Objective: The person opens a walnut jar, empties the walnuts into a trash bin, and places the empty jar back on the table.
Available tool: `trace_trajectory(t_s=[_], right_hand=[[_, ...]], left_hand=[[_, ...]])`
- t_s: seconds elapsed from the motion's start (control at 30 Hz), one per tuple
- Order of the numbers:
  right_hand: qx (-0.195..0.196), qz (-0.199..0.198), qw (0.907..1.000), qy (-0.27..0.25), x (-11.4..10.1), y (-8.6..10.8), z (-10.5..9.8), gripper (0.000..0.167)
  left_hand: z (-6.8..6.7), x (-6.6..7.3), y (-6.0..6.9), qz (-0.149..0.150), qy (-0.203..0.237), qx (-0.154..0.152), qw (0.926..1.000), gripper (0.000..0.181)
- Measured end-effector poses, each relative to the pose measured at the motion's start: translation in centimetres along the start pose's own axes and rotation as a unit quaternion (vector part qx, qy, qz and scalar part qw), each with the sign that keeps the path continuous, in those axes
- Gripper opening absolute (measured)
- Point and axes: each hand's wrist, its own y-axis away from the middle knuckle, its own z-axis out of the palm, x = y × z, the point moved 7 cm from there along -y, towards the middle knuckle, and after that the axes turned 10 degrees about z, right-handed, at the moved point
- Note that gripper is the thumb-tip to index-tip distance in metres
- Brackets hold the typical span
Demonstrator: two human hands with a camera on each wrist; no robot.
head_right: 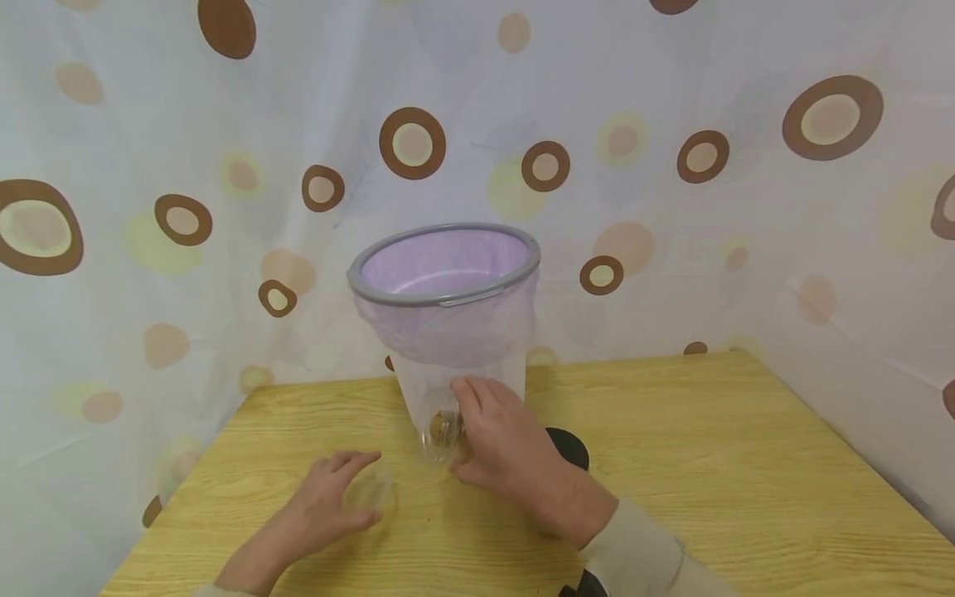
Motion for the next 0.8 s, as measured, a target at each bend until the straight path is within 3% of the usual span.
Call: trace_trajectory(t_s=[0.33, 0.47, 0.57, 0.67, 0.8], right_hand=[[0.007, 0.008, 0.9999, 0.004, 0.9, -0.6, -1.7, 0.096], [0.013, 0.008, 0.9998, 0.011, 1.1, -0.7, -2.2, 0.097], [0.011, 0.015, 0.9998, 0.008, 1.3, -0.7, -2.5, 0.096], [0.012, 0.021, 0.9997, 0.006, 1.5, -0.7, -2.7, 0.097], [0.017, 0.023, 0.9996, 0.001, 1.7, -0.7, -3.0, 0.097]], left_hand=[[2.0, -0.6, 0.2, -0.003, 0.009, -0.065, 0.9978, 0.073], [2.3, -0.8, 0.3, -0.008, 0.024, -0.095, 0.9951, 0.077], [2.1, -0.9, 0.0, -0.019, 0.027, -0.102, 0.9942, 0.080], [1.3, -0.9, -0.8, -0.028, 0.025, -0.084, 0.9958, 0.077], [-1.2, -0.4, -2.3, -0.027, 0.013, -0.027, 0.9992, 0.071]])
